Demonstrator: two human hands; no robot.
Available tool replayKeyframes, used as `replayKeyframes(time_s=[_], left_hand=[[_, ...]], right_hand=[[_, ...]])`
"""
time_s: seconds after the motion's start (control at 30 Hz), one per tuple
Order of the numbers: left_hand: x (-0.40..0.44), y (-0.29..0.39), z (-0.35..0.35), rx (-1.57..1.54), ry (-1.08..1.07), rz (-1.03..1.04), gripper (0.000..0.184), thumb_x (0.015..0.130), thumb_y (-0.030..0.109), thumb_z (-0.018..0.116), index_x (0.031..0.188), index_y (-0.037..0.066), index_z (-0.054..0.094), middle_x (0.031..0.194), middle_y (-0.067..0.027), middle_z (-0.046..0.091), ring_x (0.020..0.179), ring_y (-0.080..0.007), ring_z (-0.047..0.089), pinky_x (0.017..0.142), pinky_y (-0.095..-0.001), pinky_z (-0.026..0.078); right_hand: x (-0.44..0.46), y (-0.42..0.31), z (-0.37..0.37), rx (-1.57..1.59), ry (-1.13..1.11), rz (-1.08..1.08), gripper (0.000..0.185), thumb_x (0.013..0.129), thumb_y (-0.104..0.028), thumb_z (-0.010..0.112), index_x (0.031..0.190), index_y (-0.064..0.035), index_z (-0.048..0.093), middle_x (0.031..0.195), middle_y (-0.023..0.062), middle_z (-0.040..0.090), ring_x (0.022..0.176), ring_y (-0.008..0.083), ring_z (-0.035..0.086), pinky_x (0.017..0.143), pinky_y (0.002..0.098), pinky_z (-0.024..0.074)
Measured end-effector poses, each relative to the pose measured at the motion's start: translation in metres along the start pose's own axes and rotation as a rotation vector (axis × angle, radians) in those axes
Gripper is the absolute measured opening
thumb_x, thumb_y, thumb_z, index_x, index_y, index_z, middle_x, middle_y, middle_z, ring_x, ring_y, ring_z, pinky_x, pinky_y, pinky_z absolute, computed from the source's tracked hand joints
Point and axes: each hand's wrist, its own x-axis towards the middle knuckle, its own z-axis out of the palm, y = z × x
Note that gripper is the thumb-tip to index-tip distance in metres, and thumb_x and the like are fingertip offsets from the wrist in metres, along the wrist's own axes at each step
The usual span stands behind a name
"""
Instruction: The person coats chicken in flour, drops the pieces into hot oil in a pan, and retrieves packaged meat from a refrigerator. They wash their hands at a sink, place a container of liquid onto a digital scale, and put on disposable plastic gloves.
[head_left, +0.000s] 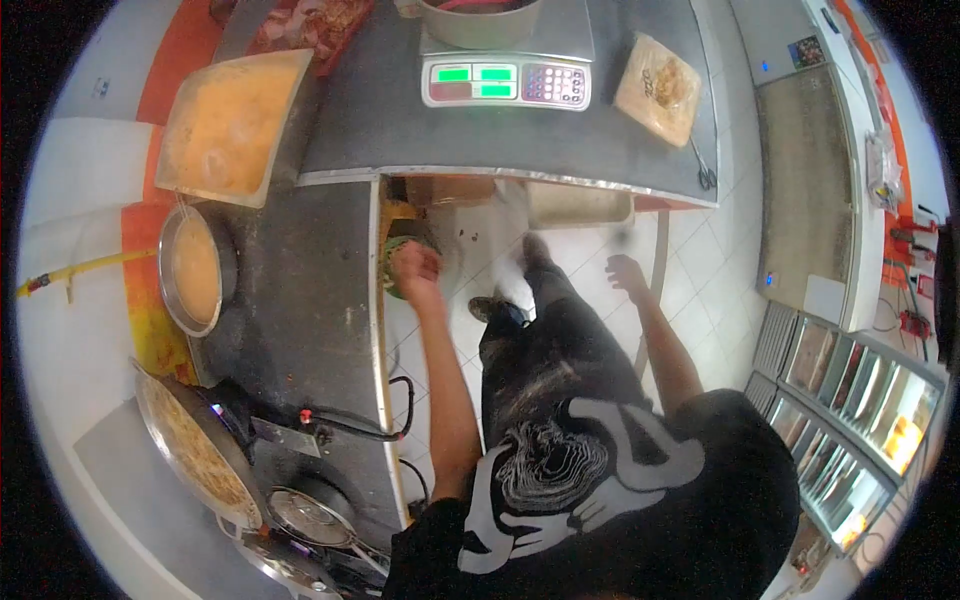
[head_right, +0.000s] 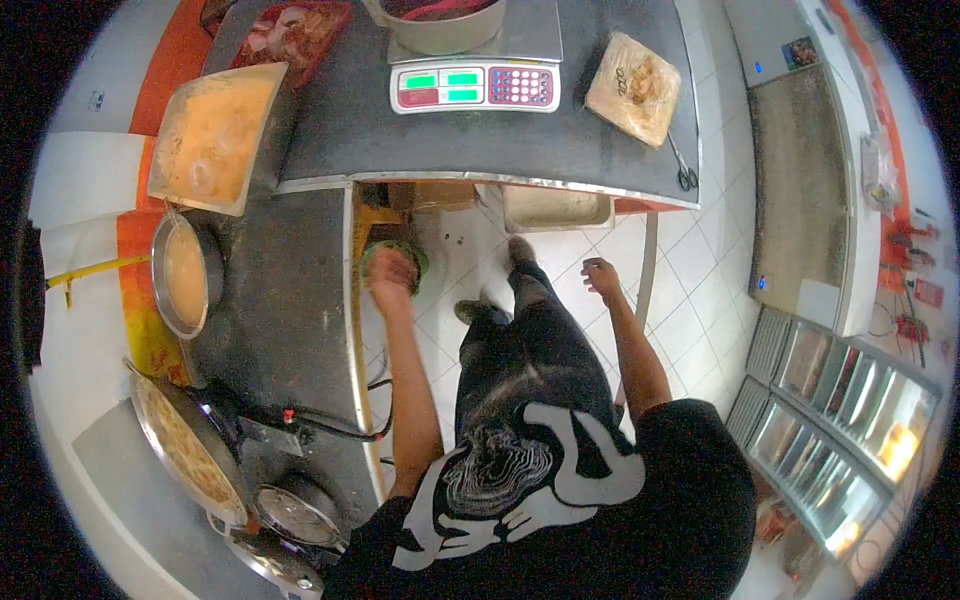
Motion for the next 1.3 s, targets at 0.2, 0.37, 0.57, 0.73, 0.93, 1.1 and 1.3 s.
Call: replayKeyframes(time_s=[0.2, 0.37, 0.57, 0.73, 0.93, 1.1, 1.3], left_hand=[[-0.088, -0.161, 0.11, 0.244, 0.128, -0.723, 0.043, 0.088, 0.031, 0.058, 0.123, 0.007, 0.05, 0.103, -0.0075, 0.062, 0.084, -0.0199, 0.062, 0.073, -0.0351, 0.05], [-0.04, -0.3, 0.182, 0.014, 0.18, -0.795, 0.047, 0.086, 0.032, 0.06, 0.126, 0.011, 0.048, 0.114, -0.0083, 0.059, 0.094, -0.0212, 0.06, 0.081, -0.0383, 0.048], [0.004, -0.379, 0.225, -0.232, 0.444, -0.457, 0.049, 0.084, 0.034, 0.062, 0.126, 0.015, 0.048, 0.113, -0.0088, 0.058, 0.096, -0.0227, 0.058, 0.083, -0.0388, 0.047], [-0.003, -0.321, 0.196, 0.261, 0.866, -0.425, 0.042, 0.084, 0.032, 0.066, 0.104, -0.004, 0.058, 0.091, -0.0117, 0.062, 0.082, -0.0246, 0.06, 0.073, -0.0351, 0.048], [-0.064, -0.247, 0.137, 0.37, 1.162, -0.015, 0.045, 0.08, 0.028, 0.074, 0.101, -0.01, 0.061, 0.089, -0.0173, 0.068, 0.077, -0.0237, 0.063, 0.072, -0.0362, 0.049], [-0.147, -0.19, 0.083, 0.578, 1.292, 0.042, 0.045, 0.079, 0.024, 0.076, 0.105, -0.01, 0.06, 0.1, -0.018, 0.066, 0.083, -0.0228, 0.061, 0.078, -0.035, 0.049], [-0.319, -0.071, 0.02, 0.614, 1.485, -0.015, 0.04, 0.085, 0.032, 0.07, 0.068, -0.002, 0.056, 0.06, -0.005, 0.055, 0.055, -0.0115, 0.044, 0.049, -0.0324, 0.039]], right_hand=[[0.136, 0.016, -0.048, -0.728, 0.466, -0.238, 0.051, 0.079, -0.03, 0.06, 0.119, 0.0007, 0.05, 0.108, 0.0259, 0.061, 0.099, 0.0415, 0.059, 0.085, 0.0472, 0.0486], [0.25, 0.067, -0.082, -0.364, 0.306, -0.201, 0.059, 0.085, -0.036, 0.061, 0.128, 0.0011, 0.046, 0.127, 0.0208, 0.053, 0.116, 0.0349, 0.051, 0.097, 0.0393, 0.0427], [0.228, 0.07, -0.081, -0.079, 0.119, -0.339, 0.05, 0.09, -0.033, 0.058, 0.132, -0.0087, 0.045, 0.122, 0.0069, 0.057, 0.109, 0.0253, 0.054, 0.09, 0.0367, 0.0451], [0.182, 0.008, -0.07, 0.074, -0.053, -0.083, 0.041, 0.092, -0.039, 0.055, 0.123, -0.0124, 0.05, 0.113, 0.0048, 0.059, 0.098, 0.0185, 0.058, 0.078, 0.0367, 0.0489], [0.227, 0.026, -0.036, 0.271, -0.194, -0.202, 0.055, 0.087, -0.053, 0.056, 0.126, -0.0156, 0.044, 0.111, 0.0052, 0.058, 0.102, 0.0227, 0.056, 0.081, 0.0445, 0.048], [0.147, 0.023, 0.004, 0.115, -0.328, 0.028, 0.054, 0.083, -0.041, 0.06, 0.126, -0.0111, 0.044, 0.116, 0.0074, 0.053, 0.107, 0.0257, 0.051, 0.084, 0.0475, 0.0462], [-0.028, -0.004, 0.045, 0.168, -0.768, 0.524, 0.034, 0.095, -0.024, 0.048, 0.121, -0.0018, 0.048, 0.115, 0.0132, 0.059, 0.103, 0.0241, 0.059, 0.087, 0.0391, 0.0508]])
